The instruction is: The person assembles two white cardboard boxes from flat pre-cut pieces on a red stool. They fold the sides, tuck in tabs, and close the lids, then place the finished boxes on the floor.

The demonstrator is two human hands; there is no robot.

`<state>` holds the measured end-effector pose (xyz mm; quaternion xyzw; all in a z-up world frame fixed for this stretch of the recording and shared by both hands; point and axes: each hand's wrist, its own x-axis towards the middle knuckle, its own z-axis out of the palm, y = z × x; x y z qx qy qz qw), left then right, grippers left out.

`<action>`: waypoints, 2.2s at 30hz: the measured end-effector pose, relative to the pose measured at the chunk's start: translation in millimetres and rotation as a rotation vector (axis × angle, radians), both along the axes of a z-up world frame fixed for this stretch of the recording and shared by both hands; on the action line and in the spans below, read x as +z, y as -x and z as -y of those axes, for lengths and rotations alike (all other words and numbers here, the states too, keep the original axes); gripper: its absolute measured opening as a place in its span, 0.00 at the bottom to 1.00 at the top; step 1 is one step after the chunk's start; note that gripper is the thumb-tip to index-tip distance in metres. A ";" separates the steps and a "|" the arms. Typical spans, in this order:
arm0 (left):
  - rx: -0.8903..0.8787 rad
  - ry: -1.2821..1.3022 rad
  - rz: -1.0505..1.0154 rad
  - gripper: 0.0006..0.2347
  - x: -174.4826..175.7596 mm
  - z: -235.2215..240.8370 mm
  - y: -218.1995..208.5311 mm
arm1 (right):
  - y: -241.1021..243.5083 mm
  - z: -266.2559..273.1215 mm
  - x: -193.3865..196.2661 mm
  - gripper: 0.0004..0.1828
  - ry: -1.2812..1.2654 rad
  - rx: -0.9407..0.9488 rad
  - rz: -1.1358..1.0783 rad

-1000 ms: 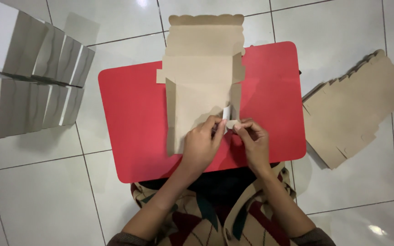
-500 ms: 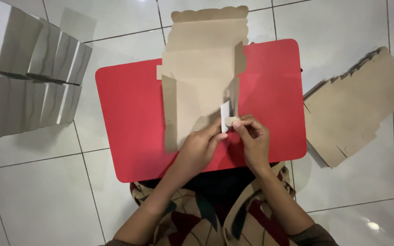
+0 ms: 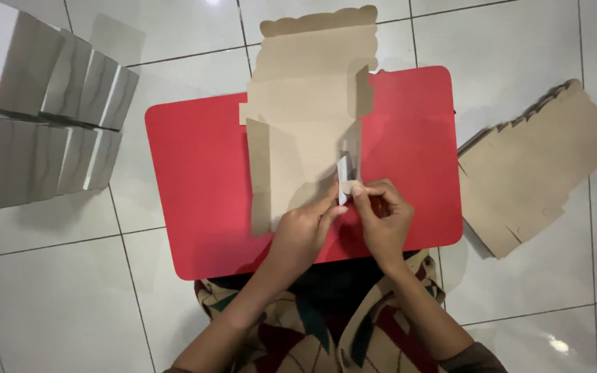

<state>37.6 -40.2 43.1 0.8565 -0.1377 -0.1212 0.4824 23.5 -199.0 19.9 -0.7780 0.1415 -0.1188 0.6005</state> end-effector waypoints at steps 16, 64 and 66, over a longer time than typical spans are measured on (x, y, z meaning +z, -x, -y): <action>0.092 0.044 0.147 0.17 0.5 -5.0 3.6 | -2.1 -7.2 22.9 0.04 0.046 0.092 -0.028; 0.093 -0.020 0.181 0.18 1.8 1.3 7.9 | -10.3 26.8 -11.8 0.12 -0.190 0.343 -0.395; 0.110 -0.111 0.249 0.17 -1.5 2.5 7.9 | -12.3 22.6 -1.9 0.12 -0.070 0.384 -0.355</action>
